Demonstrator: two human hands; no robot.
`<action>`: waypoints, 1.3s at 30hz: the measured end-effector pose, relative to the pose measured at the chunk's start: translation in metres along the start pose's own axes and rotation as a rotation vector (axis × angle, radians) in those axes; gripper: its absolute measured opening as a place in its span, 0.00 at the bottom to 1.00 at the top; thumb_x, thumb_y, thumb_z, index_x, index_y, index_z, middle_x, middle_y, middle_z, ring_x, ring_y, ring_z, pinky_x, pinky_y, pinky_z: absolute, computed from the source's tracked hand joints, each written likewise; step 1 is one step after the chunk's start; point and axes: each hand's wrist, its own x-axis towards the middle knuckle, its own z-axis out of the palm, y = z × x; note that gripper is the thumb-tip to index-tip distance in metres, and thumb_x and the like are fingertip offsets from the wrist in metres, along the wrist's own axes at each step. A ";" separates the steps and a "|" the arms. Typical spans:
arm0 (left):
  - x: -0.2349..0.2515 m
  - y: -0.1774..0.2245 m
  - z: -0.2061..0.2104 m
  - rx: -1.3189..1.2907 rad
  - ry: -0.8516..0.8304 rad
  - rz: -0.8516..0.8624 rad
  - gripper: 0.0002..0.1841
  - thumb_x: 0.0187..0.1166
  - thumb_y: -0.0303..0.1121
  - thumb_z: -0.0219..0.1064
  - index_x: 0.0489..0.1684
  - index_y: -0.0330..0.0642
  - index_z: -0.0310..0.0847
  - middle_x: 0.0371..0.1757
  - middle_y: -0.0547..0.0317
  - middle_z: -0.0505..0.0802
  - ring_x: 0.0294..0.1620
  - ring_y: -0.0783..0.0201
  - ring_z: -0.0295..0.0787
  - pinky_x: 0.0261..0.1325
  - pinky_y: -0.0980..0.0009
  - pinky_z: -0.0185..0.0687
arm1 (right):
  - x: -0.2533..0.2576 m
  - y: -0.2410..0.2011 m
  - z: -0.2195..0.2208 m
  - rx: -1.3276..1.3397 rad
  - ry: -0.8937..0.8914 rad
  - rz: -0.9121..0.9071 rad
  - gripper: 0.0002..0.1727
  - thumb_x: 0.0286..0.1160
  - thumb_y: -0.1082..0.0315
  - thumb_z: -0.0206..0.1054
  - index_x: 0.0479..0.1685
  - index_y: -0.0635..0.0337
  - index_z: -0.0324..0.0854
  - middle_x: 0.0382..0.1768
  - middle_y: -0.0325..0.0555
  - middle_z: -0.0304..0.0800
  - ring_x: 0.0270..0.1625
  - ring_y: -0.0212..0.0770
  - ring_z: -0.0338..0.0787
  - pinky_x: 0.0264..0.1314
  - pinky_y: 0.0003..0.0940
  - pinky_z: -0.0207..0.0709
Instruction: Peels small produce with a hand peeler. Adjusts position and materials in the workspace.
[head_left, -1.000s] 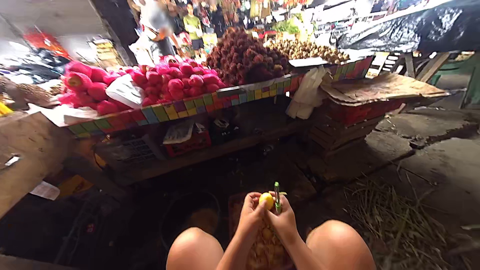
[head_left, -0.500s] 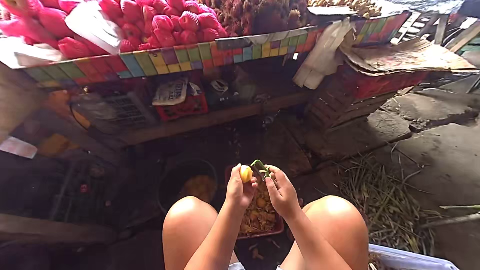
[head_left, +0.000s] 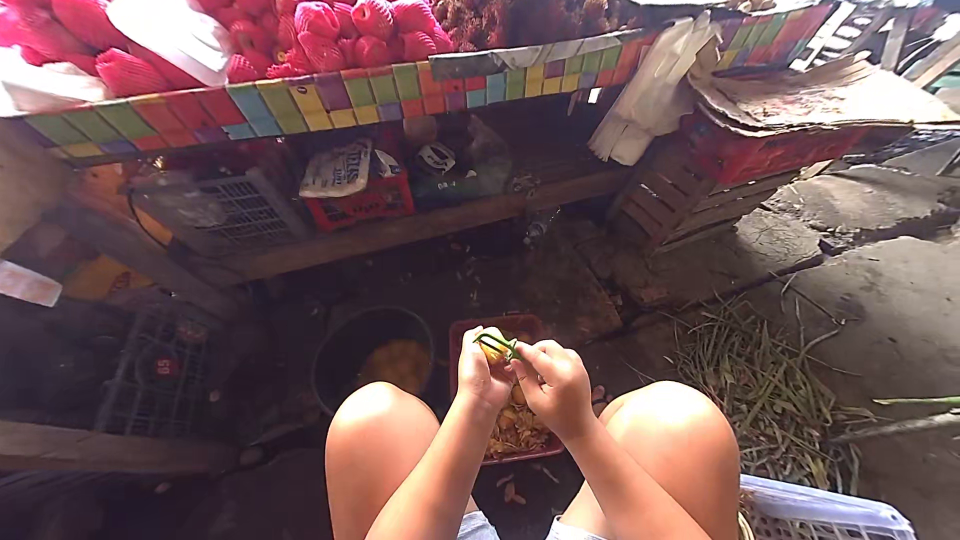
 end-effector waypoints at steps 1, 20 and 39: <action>0.000 -0.001 0.000 -0.005 -0.007 0.010 0.21 0.93 0.41 0.42 0.25 0.47 0.70 0.16 0.60 0.81 0.15 0.68 0.81 0.18 0.74 0.79 | -0.001 -0.001 0.000 -0.025 -0.006 -0.018 0.15 0.76 0.61 0.66 0.49 0.56 0.96 0.35 0.48 0.93 0.35 0.43 0.90 0.41 0.43 0.78; 0.006 0.009 -0.008 0.219 -0.102 0.033 0.18 0.96 0.43 0.41 0.45 0.42 0.72 0.26 0.58 0.85 0.13 0.74 0.75 0.14 0.82 0.71 | 0.010 0.015 -0.004 -0.009 0.084 0.040 0.14 0.75 0.65 0.68 0.50 0.61 0.96 0.29 0.50 0.93 0.31 0.43 0.90 0.34 0.37 0.82; 0.001 0.002 -0.006 0.456 -0.053 0.279 0.07 0.94 0.29 0.40 0.48 0.42 0.63 0.17 0.63 0.76 0.07 0.76 0.64 0.09 0.84 0.59 | 0.003 0.013 0.003 -0.095 0.024 -0.061 0.16 0.80 0.61 0.65 0.51 0.59 0.96 0.27 0.50 0.91 0.27 0.45 0.88 0.31 0.39 0.78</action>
